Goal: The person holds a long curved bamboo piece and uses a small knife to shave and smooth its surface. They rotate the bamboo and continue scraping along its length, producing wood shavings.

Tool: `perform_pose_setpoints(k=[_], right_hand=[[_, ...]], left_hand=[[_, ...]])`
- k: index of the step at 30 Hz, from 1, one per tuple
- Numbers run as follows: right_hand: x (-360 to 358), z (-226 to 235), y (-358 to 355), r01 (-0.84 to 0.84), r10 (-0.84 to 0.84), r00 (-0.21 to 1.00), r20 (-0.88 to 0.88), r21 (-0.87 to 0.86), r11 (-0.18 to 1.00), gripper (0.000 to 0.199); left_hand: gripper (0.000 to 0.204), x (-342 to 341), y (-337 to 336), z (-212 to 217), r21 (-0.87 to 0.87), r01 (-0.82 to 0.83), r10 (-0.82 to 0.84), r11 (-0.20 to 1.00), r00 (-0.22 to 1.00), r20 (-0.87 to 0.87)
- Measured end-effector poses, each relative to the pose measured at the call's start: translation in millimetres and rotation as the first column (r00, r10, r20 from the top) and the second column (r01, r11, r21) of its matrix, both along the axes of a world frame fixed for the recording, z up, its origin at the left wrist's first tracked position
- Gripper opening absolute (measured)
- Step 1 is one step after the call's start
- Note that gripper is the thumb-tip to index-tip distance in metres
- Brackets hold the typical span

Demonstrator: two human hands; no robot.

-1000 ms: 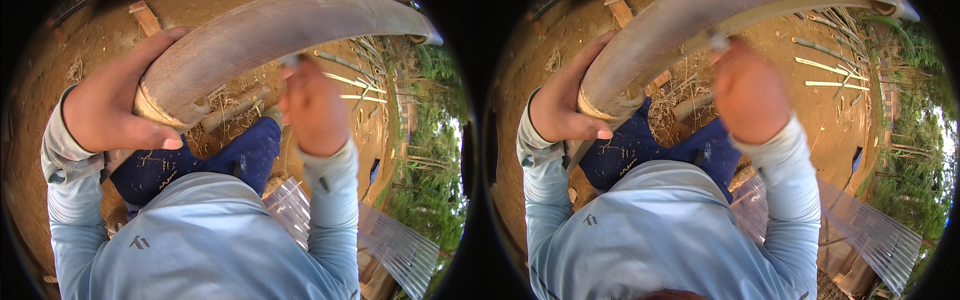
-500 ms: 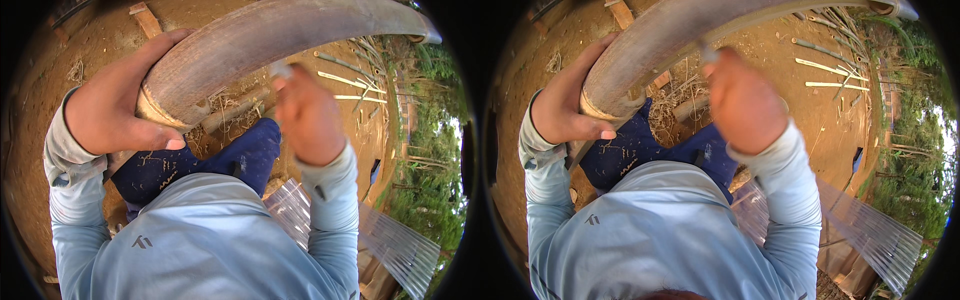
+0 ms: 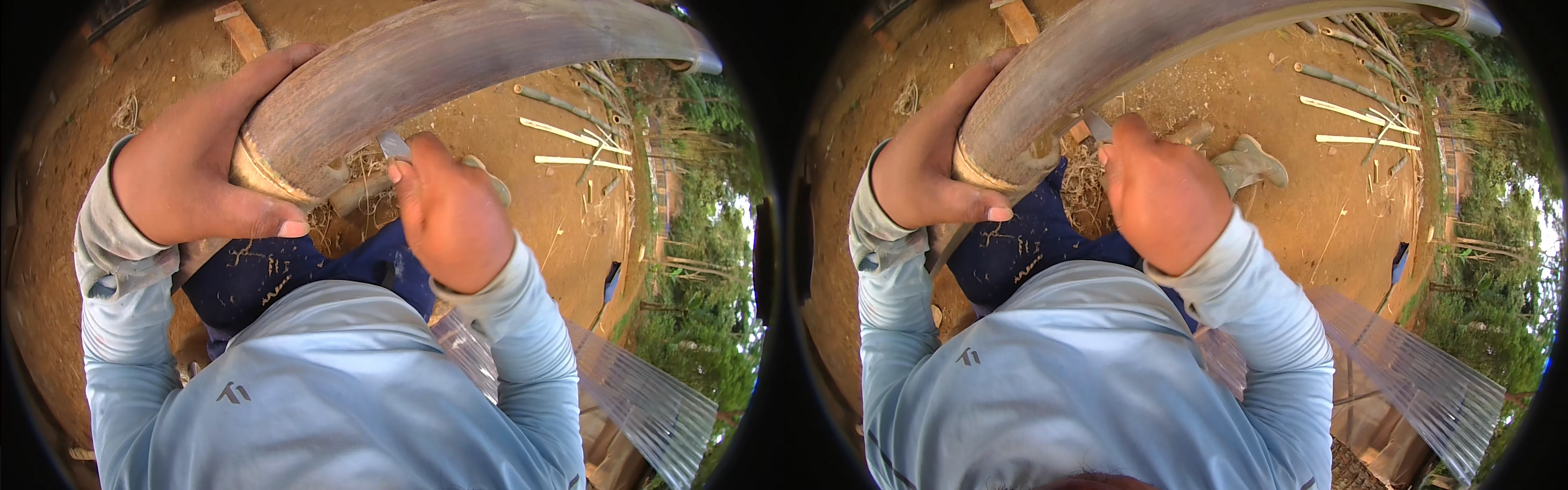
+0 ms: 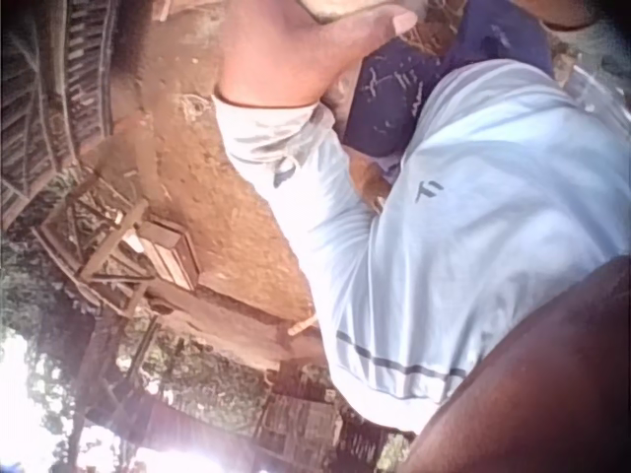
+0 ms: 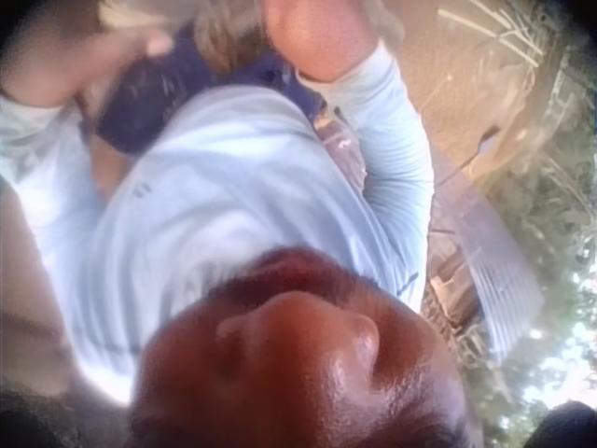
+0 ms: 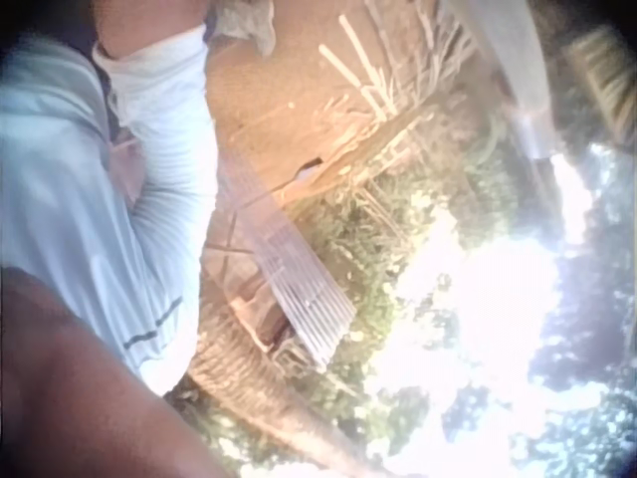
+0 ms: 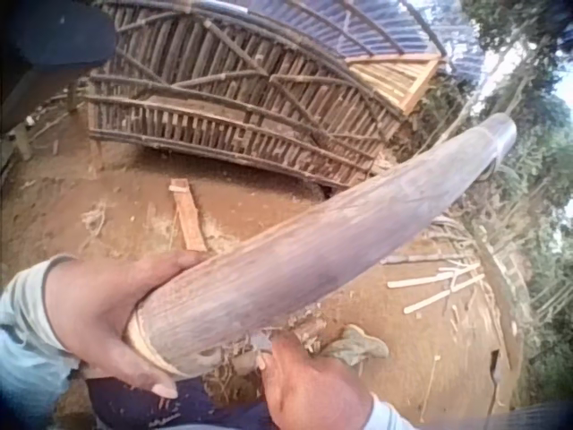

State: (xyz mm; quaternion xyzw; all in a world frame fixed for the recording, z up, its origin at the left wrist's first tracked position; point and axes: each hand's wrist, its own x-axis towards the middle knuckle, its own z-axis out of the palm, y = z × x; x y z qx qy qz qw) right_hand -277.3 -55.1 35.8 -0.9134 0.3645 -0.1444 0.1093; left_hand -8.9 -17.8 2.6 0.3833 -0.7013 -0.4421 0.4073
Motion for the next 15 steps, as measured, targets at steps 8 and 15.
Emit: perform_pose_setpoints(k=[8, 15], right_hand=[[0.5, 13.8, -7.8, 0.131, -0.131, 0.991, 0.021, -0.015, 0.991, 0.015], [1.6, 11.4, -11.5, 0.125, -0.124, 0.991, 0.05, -0.011, 0.992, 0.015]], left_hand=[[0.121, 0.9, -2.6, 3.4, -0.022, 0.01, -0.009, 1.0, 0.999, 0.04], [0.122, -0.2, -2.7, 0.8, -0.002, 0.016, -0.015, 1.0, 1.0, 0.017]])
